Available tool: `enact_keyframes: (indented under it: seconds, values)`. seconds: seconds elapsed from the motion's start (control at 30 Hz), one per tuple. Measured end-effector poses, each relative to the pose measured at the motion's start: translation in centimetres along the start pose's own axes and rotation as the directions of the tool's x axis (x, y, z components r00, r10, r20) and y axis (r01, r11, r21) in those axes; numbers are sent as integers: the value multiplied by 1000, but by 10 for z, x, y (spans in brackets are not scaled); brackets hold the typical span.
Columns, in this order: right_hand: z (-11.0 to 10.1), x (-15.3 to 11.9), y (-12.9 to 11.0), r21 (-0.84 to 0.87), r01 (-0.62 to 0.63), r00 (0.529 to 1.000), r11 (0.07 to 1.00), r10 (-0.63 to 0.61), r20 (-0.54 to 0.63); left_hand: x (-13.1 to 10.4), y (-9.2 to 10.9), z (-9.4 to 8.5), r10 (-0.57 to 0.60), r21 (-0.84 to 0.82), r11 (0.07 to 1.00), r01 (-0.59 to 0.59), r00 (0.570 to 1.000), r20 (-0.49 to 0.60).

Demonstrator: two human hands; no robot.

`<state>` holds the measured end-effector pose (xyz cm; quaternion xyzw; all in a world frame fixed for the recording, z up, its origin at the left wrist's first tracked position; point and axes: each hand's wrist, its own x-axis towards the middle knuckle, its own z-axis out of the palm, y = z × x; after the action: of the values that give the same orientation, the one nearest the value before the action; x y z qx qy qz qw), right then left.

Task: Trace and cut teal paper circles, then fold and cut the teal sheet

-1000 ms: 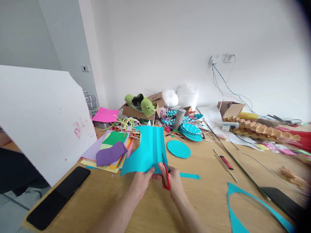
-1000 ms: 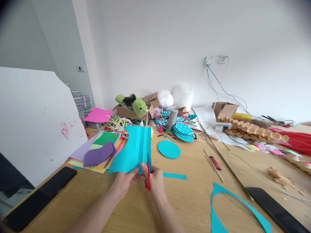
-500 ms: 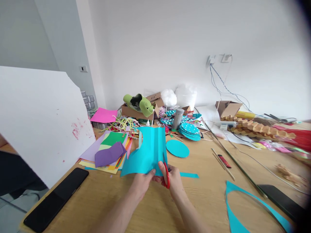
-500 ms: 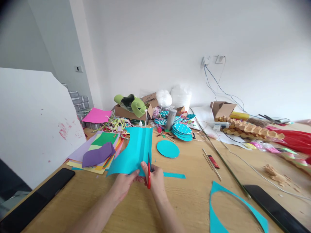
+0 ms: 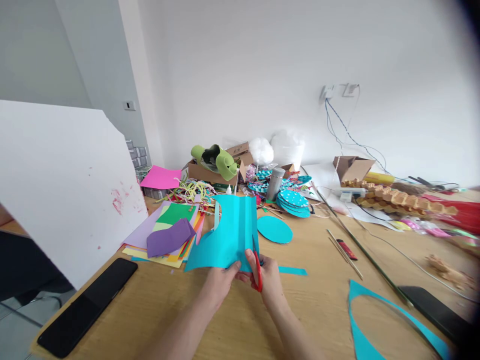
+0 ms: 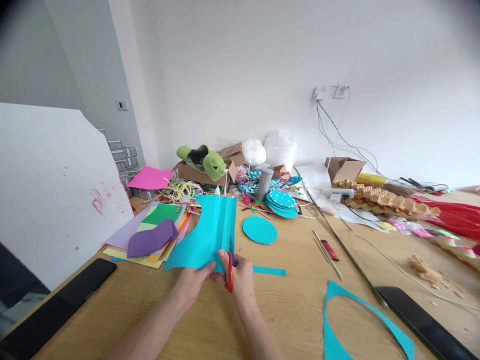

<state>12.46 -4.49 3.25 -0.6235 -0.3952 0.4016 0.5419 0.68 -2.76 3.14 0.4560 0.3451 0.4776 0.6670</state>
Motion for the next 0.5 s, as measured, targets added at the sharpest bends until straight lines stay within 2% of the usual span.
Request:
enact_keyframes:
  seconds: [0.5]
  values:
    - [-3,2,-4,64,16,1000,998,-15,-21,3,-15,-6,-24,63,998,22,999,32]
